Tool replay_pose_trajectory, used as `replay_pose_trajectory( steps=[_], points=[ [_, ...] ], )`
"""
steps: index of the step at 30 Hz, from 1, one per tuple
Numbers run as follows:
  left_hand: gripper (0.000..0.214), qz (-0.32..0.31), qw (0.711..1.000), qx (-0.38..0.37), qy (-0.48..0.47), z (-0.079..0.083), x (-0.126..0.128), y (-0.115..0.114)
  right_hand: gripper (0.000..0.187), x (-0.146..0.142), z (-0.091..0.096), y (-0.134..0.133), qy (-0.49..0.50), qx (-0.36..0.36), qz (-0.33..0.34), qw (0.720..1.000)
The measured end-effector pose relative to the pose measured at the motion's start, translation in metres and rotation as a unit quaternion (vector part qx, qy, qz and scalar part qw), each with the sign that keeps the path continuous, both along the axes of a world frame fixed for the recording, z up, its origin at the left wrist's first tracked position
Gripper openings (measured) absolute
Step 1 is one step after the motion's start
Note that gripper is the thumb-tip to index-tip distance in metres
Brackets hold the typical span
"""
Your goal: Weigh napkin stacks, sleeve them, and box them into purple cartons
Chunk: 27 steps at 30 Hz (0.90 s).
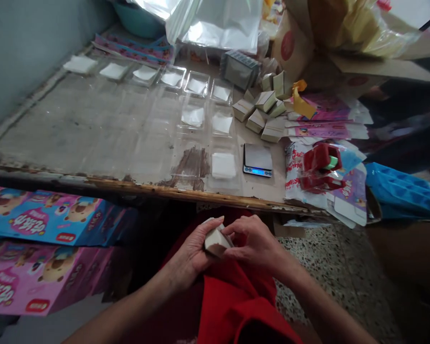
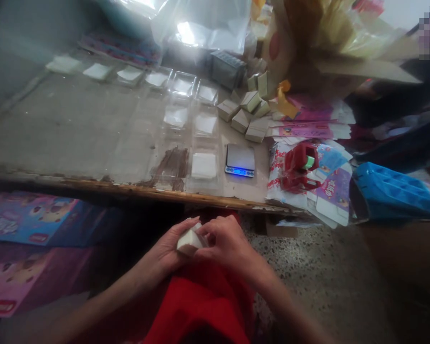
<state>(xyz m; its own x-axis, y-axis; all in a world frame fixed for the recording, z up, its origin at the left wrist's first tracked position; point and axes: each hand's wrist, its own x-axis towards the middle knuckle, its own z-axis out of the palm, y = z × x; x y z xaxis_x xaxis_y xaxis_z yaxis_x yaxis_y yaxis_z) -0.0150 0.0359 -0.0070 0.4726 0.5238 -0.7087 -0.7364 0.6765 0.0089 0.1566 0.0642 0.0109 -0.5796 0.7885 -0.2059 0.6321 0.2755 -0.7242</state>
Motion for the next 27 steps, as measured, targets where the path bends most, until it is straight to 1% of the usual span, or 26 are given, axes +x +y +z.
replay_pose_trajectory(
  steps=[2,5,10,13,15,17,20,22,25,27],
  points=[
    [0.018,0.002,1.000,-0.030,-0.005,-0.003,0.004,-0.001,0.026,0.005,-0.005,-0.002,0.026,-0.040,-0.012,0.999],
    [0.019,0.010,0.999,-0.034,-0.012,-0.010,0.007,-0.004,0.024,0.011,-0.012,-0.006,0.092,-0.120,-0.027,0.988],
    [0.015,0.007,0.998,-0.067,-0.019,-0.030,0.010,-0.007,0.023,0.022,-0.025,-0.004,0.185,-0.247,-0.064,0.949],
    [0.016,0.005,0.996,-0.090,-0.015,-0.044,0.011,-0.006,0.019,0.028,-0.034,-0.001,0.221,-0.296,-0.076,0.926],
    [0.016,0.006,0.995,-0.099,-0.022,-0.049,0.012,-0.006,0.017,0.029,-0.040,-0.001,0.234,-0.301,-0.084,0.921],
    [0.015,0.010,0.994,-0.101,-0.031,-0.050,0.012,-0.004,0.015,0.027,-0.044,-0.003,0.238,-0.289,-0.100,0.922],
    [0.016,0.017,0.994,-0.094,-0.044,-0.044,0.013,-0.002,0.014,0.021,-0.047,-0.008,0.243,-0.264,-0.143,0.923],
    [0.020,0.013,0.995,-0.085,-0.053,-0.041,0.012,-0.001,0.012,0.020,-0.046,-0.008,0.236,-0.246,-0.189,0.921],
    [0.033,0.010,0.995,-0.062,-0.075,-0.040,0.009,-0.001,0.012,0.029,-0.036,0.002,0.218,-0.211,-0.273,0.913],
    [0.038,0.006,0.995,-0.063,-0.079,-0.041,0.006,0.000,0.020,0.041,-0.021,0.019,0.209,-0.168,-0.326,0.907]
  ],
)
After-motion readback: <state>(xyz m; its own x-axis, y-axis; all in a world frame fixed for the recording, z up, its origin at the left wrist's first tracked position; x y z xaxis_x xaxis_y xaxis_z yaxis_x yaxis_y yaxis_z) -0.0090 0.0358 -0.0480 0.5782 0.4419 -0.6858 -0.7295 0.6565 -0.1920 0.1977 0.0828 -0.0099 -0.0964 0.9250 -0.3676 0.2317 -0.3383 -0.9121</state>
